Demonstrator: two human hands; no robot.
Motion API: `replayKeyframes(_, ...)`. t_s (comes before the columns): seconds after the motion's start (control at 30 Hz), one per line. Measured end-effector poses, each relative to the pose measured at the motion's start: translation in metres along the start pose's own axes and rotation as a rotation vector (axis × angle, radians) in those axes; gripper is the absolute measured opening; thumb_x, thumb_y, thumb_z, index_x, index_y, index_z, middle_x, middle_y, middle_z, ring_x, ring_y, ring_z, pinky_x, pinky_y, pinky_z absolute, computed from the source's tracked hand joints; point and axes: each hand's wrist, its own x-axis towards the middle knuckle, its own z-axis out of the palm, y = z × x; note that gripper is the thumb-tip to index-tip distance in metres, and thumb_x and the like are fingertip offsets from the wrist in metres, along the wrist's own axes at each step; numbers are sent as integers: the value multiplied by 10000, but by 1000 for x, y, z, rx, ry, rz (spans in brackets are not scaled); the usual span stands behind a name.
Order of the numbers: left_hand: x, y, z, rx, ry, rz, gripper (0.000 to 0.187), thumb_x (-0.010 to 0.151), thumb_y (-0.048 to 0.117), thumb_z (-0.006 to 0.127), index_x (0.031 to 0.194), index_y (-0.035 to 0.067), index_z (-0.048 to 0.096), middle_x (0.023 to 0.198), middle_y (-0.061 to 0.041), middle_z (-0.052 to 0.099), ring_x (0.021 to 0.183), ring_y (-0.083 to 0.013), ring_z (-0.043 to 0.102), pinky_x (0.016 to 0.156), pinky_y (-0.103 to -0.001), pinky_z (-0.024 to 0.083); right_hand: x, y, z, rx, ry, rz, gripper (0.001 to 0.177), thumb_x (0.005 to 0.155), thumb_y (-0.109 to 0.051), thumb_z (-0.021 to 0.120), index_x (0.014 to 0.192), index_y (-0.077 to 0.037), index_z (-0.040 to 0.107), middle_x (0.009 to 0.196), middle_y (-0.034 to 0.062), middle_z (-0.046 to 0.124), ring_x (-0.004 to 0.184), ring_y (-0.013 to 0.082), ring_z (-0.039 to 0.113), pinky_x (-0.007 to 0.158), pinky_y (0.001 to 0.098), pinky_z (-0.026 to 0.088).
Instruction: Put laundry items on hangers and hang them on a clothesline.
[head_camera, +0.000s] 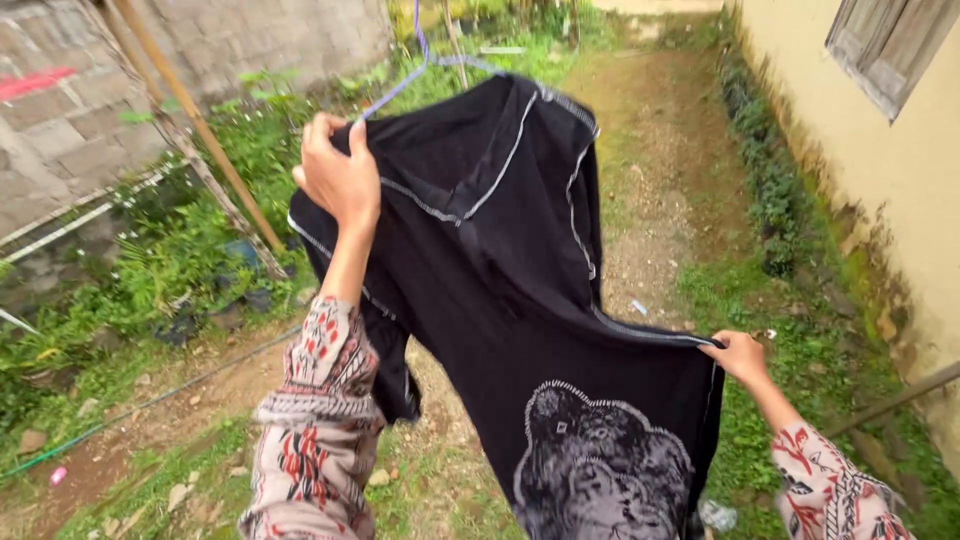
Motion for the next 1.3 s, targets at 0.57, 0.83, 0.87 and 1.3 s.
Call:
replayKeyframes(0.57,39,72,135,-303,-35,245,241,949,232,786,929,85,596,947,-21,641,944,-252,633,875,-405,379,14,29,-34,88,-818,359,406,832,-492,790,951,-104,803,830,31,813,784,163,798,709,337,625)
replayKeyframes(0.83,33,99,223,-413,-114,312,204,939,228,780,951,94,626,935,-37,623,945,-248,614,840,-389,363,68,33,-4,8,-1095,423,462,852,-455,856,1194,-161,757,1134,-20,784,929,130,771,799,335,610)
replayKeyframes(0.87,34,102,233,-424,-100,317,204,939,228,780,951,94,626,935,-37,623,945,-248,614,840,-389,363,83,36,-6,6,-1077,419,462,852,-455,856,1194,-161,757,1134,-20,784,929,130,771,799,335,610)
replayKeyframes(1.3,8,101,369,-563,-120,258,191,936,229,753,939,93,620,916,-41,611,909,-255,613,806,-389,353,230,-175,-306,364,220,-330,358,1097,-305,457,1273,-52,640,1188,63,712,1045,216,682,906,386,549)
